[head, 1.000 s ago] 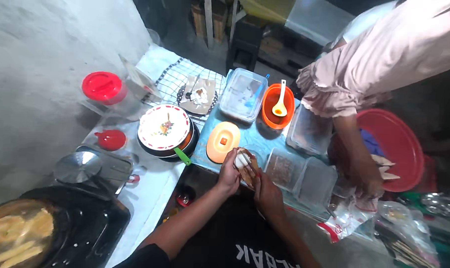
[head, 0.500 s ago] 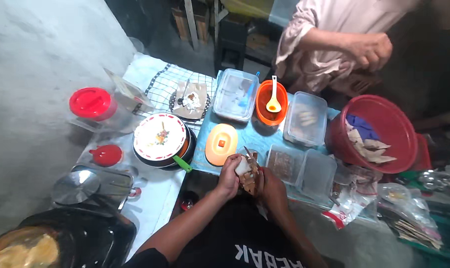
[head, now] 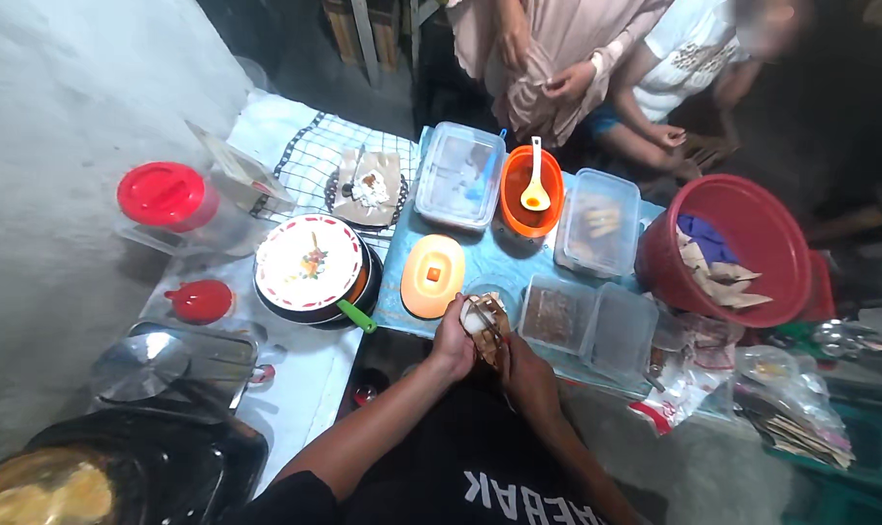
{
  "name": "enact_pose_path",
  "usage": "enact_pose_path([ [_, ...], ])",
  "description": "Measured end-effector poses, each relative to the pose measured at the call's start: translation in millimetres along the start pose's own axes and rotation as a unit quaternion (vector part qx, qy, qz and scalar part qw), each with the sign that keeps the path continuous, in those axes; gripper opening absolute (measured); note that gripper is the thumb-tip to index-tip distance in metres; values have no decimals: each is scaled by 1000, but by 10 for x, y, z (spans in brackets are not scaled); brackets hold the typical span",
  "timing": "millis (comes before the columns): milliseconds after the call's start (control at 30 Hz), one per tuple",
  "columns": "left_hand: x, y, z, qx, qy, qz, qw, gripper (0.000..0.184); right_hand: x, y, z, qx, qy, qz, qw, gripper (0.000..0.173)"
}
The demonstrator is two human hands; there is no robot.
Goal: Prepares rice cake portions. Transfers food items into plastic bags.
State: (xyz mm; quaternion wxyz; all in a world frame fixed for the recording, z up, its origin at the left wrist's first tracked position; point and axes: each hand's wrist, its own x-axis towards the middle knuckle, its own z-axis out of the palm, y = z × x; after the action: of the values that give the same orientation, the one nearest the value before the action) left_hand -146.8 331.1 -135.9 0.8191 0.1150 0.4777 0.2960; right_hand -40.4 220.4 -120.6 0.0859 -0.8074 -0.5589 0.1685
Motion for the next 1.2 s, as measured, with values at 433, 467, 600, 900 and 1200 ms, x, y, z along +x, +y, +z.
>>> enact_pose_path([
  [433,84,-13,64,-16,7,18,1000,58,119,-91,-70,-38,-151,73,985,43],
  [467,89,-18,67,-11,6,23,1000,58,122,-82,-62,-40,-150,73,985,44],
  [600,111,-47,61,-3,-10,36,999,60,138,-87,-83,-42,-158,77,984,42],
  [900,92,-74,99,-36,-17,35,999,60,195,-82,-94,-50,-156,59,985,38],
  [1200,134,-69,18,-9,-64,40,997,56,327,52,-260,47,-235,44,970,39],
])
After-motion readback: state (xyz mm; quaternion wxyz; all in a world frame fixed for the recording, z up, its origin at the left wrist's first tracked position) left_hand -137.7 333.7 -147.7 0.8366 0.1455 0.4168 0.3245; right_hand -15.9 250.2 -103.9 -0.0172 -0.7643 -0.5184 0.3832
